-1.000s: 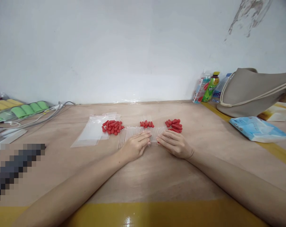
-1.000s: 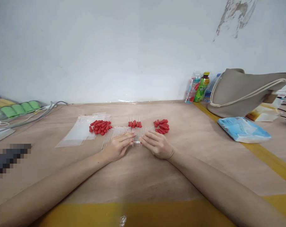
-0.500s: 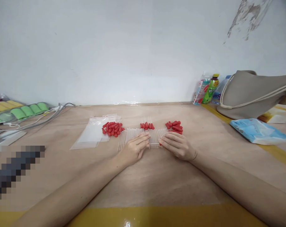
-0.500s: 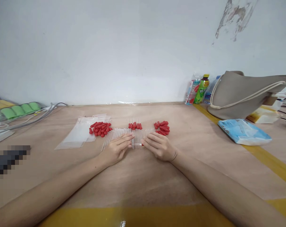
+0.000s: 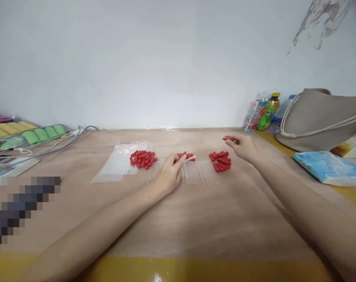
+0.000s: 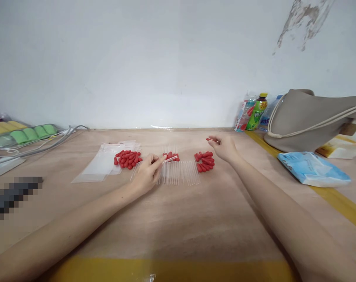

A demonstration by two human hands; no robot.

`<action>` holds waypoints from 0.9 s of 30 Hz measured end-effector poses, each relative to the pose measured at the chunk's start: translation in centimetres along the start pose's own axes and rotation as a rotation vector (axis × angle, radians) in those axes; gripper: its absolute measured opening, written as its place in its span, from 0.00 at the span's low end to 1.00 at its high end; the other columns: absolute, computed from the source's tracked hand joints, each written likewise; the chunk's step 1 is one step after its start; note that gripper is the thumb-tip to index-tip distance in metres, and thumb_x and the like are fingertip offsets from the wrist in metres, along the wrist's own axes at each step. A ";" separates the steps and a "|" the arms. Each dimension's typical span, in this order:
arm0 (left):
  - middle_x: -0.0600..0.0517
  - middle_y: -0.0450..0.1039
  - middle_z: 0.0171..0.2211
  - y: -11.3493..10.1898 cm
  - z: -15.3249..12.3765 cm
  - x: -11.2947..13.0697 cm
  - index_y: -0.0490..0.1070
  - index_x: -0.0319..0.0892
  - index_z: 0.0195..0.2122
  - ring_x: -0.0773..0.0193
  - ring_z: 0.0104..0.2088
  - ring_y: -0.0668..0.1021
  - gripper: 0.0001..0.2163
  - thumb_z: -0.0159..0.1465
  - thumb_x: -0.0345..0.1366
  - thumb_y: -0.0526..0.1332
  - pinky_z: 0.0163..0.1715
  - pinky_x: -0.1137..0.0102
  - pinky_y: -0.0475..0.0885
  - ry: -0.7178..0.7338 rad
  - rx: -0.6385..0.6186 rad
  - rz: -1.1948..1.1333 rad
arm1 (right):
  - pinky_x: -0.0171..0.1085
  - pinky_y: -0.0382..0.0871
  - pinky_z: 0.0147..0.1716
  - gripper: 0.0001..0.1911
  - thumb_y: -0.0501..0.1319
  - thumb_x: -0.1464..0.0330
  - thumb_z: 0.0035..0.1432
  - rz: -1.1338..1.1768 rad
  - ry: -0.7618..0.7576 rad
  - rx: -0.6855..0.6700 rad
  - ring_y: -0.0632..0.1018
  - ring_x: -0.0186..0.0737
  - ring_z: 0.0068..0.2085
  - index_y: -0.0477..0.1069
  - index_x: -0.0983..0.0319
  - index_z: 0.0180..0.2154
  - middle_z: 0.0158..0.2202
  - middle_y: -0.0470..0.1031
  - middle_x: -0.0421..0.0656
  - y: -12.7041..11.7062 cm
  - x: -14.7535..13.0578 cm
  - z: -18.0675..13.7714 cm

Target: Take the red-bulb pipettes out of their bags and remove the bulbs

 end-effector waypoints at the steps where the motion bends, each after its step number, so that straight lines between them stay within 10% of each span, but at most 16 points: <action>1: 0.50 0.61 0.31 0.0 0.2 0.1 0.65 0.39 0.46 0.66 0.30 0.67 0.14 0.61 0.25 0.48 0.29 0.71 0.68 -0.003 0.000 -0.025 | 0.35 0.65 0.30 0.13 0.63 0.68 0.47 0.060 0.094 0.001 0.70 0.34 0.29 0.73 0.63 0.37 0.32 0.74 0.43 0.0 0.9 0.8; 7: 0.50 0.66 0.31 0.8 0.4 1.2 0.64 0.40 0.33 0.65 0.33 0.70 0.07 0.60 0.24 0.49 0.35 0.70 0.69 0.073 0.004 -0.126 | 0.32 0.65 0.22 0.10 0.66 0.66 0.42 0.251 0.293 -0.114 0.69 0.31 0.22 0.70 0.65 0.25 0.21 0.72 0.40 2.2 4.1 1.8; 27: 0.44 0.68 0.45 0.5 -1.2 1.4 0.70 0.42 0.43 0.54 0.48 0.69 0.20 0.54 0.48 0.61 0.48 0.57 0.65 0.133 -0.324 -0.163 | 0.32 0.71 0.27 0.09 0.63 0.64 0.49 0.428 0.392 -0.280 0.75 0.32 0.26 0.72 0.63 0.30 0.30 0.77 0.44 4.7 5.7 1.7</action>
Point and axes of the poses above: each hand's wrist, its own z-axis towards the middle knuckle, its own y-axis out of the palm, x = y × z, the point moved 3 cm from there along z, towards the middle knuckle
